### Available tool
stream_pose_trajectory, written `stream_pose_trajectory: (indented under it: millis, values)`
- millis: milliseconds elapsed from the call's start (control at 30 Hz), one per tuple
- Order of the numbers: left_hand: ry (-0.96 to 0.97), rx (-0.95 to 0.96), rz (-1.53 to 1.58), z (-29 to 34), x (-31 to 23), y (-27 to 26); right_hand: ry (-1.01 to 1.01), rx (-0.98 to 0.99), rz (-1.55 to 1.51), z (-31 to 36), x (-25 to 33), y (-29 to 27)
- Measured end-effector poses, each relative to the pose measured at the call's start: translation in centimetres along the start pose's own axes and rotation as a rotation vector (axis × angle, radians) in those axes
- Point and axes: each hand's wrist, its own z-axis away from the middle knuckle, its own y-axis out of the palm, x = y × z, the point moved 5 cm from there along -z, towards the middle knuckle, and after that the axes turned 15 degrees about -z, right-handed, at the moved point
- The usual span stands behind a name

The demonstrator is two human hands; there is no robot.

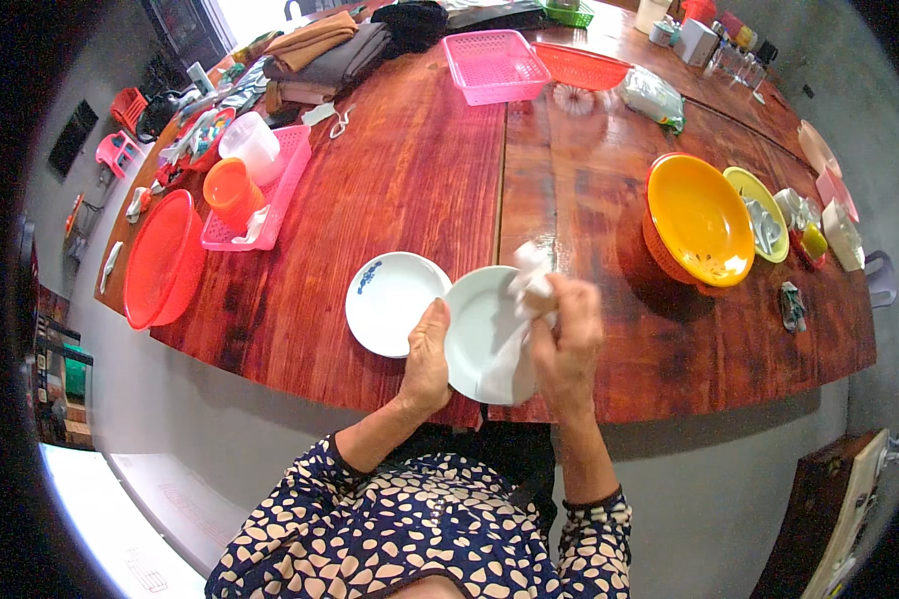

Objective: The person wipes several plastic kitchen items with a white cloth on a wooden table. They clean an orange basket, a red plate, a yellow bowl, and two white plates, handling each item individually and wiping both sides before stacking them.

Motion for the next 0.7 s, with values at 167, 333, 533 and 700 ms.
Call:
stream_pose_trajectory:
  millis: [167, 333, 533, 700]
  values:
    - [-0.009, -0.012, 0.020, 1.0, -0.6, 1.6, -0.155, 0.095, 0.225, 0.3, -0.5, 3.2]
    - [-0.061, 0.030, 0.088, 0.8, -0.6, -0.1, -0.258, 0.333, 0.254, 2.8, 0.5, 5.2]
    - [-0.122, -0.014, 0.135, 1.3, -0.3, -1.0, -0.197, 0.738, -0.131, 4.9, 3.1, 4.2]
    - [-0.058, 0.005, 0.094, 1.0, -1.8, -1.1, -0.071, 0.658, -0.198, 2.7, 3.8, 1.7]
